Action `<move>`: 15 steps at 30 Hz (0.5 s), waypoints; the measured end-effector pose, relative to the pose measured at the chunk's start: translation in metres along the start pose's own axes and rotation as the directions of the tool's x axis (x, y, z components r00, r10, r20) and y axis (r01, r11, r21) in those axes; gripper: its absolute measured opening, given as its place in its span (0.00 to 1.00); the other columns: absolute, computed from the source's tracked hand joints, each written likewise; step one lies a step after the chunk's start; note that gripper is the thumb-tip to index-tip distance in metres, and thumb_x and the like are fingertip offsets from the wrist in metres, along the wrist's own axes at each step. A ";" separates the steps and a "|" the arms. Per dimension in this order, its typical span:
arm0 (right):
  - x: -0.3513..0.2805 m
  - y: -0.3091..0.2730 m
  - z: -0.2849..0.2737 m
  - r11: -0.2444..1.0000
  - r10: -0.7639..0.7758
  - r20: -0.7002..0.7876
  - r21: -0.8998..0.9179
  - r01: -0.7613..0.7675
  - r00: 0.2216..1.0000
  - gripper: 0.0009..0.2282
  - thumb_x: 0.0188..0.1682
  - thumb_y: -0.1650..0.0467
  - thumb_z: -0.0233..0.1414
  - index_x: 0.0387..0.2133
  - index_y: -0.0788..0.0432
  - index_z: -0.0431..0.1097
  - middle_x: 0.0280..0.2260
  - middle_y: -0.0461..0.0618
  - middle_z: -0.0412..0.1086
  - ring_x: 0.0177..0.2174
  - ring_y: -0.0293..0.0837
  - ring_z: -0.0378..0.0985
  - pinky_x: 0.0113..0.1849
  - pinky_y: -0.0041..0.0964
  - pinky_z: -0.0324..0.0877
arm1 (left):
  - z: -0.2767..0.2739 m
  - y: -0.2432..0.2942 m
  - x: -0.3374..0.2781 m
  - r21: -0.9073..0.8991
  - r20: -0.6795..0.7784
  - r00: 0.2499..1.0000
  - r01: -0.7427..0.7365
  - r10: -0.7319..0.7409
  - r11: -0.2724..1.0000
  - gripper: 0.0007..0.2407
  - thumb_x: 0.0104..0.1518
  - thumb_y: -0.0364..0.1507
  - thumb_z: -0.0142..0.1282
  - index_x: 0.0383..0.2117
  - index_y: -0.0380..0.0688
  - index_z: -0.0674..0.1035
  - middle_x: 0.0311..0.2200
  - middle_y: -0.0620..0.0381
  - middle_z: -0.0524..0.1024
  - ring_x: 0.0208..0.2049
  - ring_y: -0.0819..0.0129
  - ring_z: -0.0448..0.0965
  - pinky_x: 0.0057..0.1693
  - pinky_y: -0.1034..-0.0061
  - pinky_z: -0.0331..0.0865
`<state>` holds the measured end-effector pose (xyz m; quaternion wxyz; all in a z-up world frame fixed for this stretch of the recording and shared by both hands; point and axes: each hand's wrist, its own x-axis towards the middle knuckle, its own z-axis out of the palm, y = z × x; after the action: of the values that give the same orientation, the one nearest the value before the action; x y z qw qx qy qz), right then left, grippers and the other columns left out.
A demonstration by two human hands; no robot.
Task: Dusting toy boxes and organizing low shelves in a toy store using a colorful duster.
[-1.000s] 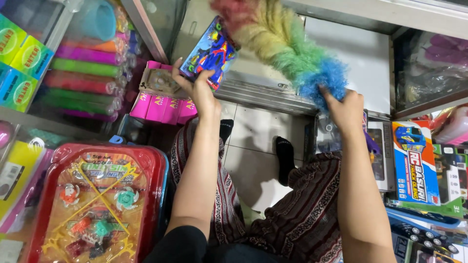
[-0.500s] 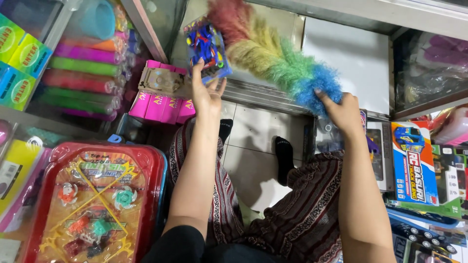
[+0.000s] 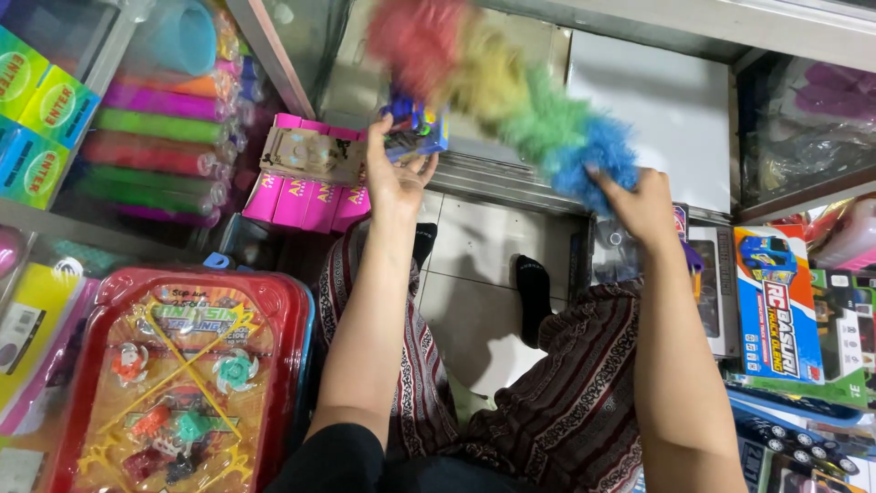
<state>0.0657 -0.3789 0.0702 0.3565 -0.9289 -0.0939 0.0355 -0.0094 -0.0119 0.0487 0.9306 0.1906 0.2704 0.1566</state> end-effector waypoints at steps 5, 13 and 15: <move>-0.010 -0.016 -0.013 0.998 0.048 0.088 0.037 -0.051 0.995 0.23 0.47 0.54 0.63 0.22 0.65 0.75 0.16 0.52 0.69 0.17 0.42 0.70 0.25 0.42 0.68 | -0.017 -0.010 0.020 -0.084 0.194 0.977 -0.070 0.085 0.994 0.28 0.47 0.43 0.67 0.54 0.52 0.72 0.56 0.57 0.70 0.58 0.54 0.72 0.63 0.56 0.62; -0.003 0.000 -0.013 0.991 0.132 -0.063 -0.023 -0.134 0.989 0.26 0.50 0.54 0.63 0.19 0.67 0.73 0.16 0.51 0.69 0.17 0.42 0.71 0.24 0.40 0.67 | 0.009 0.002 -0.012 0.182 -0.046 0.998 -0.036 0.045 0.983 0.36 0.40 0.43 0.66 0.60 0.73 0.62 0.63 0.59 0.64 0.63 0.48 0.66 0.64 0.42 0.47; -0.002 0.005 -0.014 0.995 0.091 0.017 0.050 -0.092 0.996 0.24 0.49 0.56 0.63 0.18 0.66 0.72 0.16 0.51 0.68 0.17 0.42 0.68 0.24 0.41 0.65 | 0.009 0.000 -0.010 0.146 -0.037 0.999 0.004 0.001 0.989 0.35 0.39 0.45 0.65 0.59 0.71 0.63 0.62 0.60 0.65 0.63 0.49 0.66 0.65 0.42 0.48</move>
<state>0.0659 -0.3920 0.0775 0.3772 -0.9226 -0.0529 0.0609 -0.0127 -0.0183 0.0600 0.9091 0.2549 0.2985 0.1394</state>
